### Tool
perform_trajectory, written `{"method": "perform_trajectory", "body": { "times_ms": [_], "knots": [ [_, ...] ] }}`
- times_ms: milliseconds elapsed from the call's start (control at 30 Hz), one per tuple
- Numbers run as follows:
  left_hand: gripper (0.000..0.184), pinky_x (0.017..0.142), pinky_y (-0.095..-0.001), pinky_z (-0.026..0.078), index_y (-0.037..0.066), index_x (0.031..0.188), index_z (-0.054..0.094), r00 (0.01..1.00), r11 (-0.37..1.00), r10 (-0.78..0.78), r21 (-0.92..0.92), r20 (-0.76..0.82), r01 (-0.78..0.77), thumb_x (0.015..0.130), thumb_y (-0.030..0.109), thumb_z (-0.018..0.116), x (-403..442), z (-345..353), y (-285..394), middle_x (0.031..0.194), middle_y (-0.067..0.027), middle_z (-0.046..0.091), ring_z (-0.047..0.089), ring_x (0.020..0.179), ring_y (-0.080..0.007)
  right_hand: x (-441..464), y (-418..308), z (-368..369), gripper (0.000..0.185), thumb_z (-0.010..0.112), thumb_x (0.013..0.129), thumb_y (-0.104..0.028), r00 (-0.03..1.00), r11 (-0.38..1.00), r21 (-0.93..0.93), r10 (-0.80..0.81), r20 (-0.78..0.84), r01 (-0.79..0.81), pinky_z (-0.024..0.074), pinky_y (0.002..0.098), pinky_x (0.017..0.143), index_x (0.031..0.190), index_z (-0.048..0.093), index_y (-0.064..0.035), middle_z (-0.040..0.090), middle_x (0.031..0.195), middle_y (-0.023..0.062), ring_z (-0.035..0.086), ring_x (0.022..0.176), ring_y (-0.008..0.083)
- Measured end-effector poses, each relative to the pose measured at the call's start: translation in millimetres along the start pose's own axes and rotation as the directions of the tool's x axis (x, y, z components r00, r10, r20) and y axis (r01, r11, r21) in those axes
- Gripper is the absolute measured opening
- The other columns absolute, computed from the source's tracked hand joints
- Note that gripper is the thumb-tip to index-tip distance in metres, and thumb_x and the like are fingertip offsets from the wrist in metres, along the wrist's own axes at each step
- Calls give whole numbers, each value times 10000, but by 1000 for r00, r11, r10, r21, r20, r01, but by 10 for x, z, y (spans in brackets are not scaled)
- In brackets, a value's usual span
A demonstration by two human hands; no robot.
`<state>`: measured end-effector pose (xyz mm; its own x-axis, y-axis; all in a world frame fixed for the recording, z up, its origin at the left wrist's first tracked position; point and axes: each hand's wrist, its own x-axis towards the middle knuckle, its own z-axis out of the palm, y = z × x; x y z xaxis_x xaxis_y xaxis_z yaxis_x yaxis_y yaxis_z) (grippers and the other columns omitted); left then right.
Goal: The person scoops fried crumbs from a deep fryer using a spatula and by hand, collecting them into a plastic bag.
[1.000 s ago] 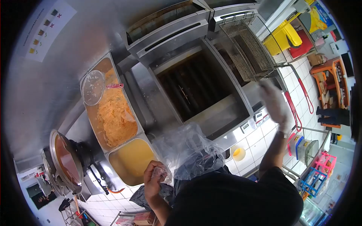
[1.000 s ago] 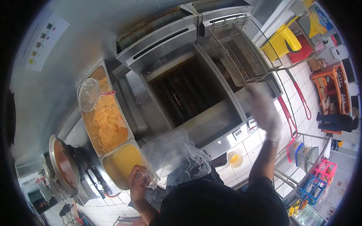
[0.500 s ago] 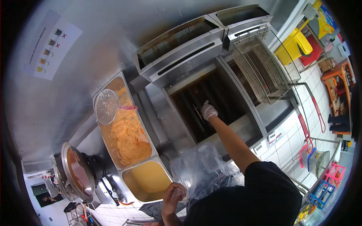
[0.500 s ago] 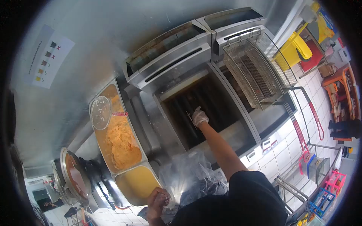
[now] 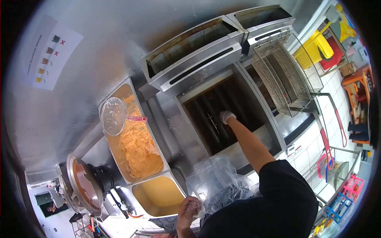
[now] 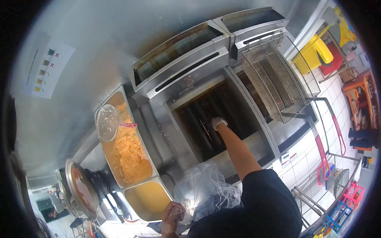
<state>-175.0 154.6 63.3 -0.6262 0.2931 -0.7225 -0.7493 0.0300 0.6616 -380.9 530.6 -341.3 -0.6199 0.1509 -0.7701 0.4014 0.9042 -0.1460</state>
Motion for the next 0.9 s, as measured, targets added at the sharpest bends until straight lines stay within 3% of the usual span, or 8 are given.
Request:
{"method": "perform_trajectory", "body": {
  "times_ms": [33,133,333,433,533,567,667,900],
  "knots": [
    [112,634,-201,374,42,1058,610,1000,1000,-6,3,-3,6,973,112,591,22,16,5,901,-2,614,523,767,-55,236,72,230,246,642,903,-57,1000,995,97,27,16,-28,595,493,828,1113,770,-47,729,1165,205,712,1107,320],
    [119,616,-202,367,43,1061,607,1000,1000,-13,23,11,13,973,122,596,77,35,-15,881,2,609,517,747,-54,224,313,361,292,573,927,-138,989,988,-37,-149,-2,148,575,445,889,1137,741,-25,706,1207,213,693,1112,383],
    [133,588,-201,354,43,1061,607,998,998,-10,56,68,6,958,124,590,150,-2,-39,877,-9,615,508,721,-53,-591,-70,-117,306,540,962,-157,887,920,392,177,-427,5,573,470,882,1162,724,-17,718,1161,207,692,1085,404],
    [136,587,-201,355,46,1063,608,998,995,-13,101,64,7,950,117,583,148,13,-36,890,-14,622,511,722,-55,-336,-220,-111,299,530,987,-177,926,923,370,230,-298,-110,580,476,864,1167,737,-58,723,1174,184,696,1108,376],
    [134,595,-203,361,54,1067,609,999,992,2,126,42,-7,950,111,579,130,55,26,906,-9,627,520,736,-56,29,-82,-30,288,545,996,-204,978,994,67,93,-186,-82,588,466,845,1182,746,-118,732,1194,134,699,1131,323],
    [131,599,-203,364,57,1067,610,1000,992,3,125,28,-7,952,109,577,131,48,14,910,-6,627,522,742,-54,245,-71,17,262,583,981,-208,964,952,237,229,-136,-193,588,436,846,1163,765,-158,741,1197,87,701,1142,279],
    [125,632,-211,395,69,1077,602,1000,995,-14,94,-1,14,960,77,562,78,78,28,922,7,625,535,770,-49,68,55,-105,237,620,962,-211,996,1000,-21,15,-89,-17,590,430,841,1126,780,-151,747,1182,84,704,1134,284],
    [139,621,-198,373,61,1081,592,996,998,29,51,88,-34,951,40,547,81,8,-134,885,8,610,511,742,-41,-29,197,127,243,628,928,-127,1000,996,-86,-1,31,3,603,499,805,1117,780,-111,739,1192,121,706,1123,304]
  ]
}}
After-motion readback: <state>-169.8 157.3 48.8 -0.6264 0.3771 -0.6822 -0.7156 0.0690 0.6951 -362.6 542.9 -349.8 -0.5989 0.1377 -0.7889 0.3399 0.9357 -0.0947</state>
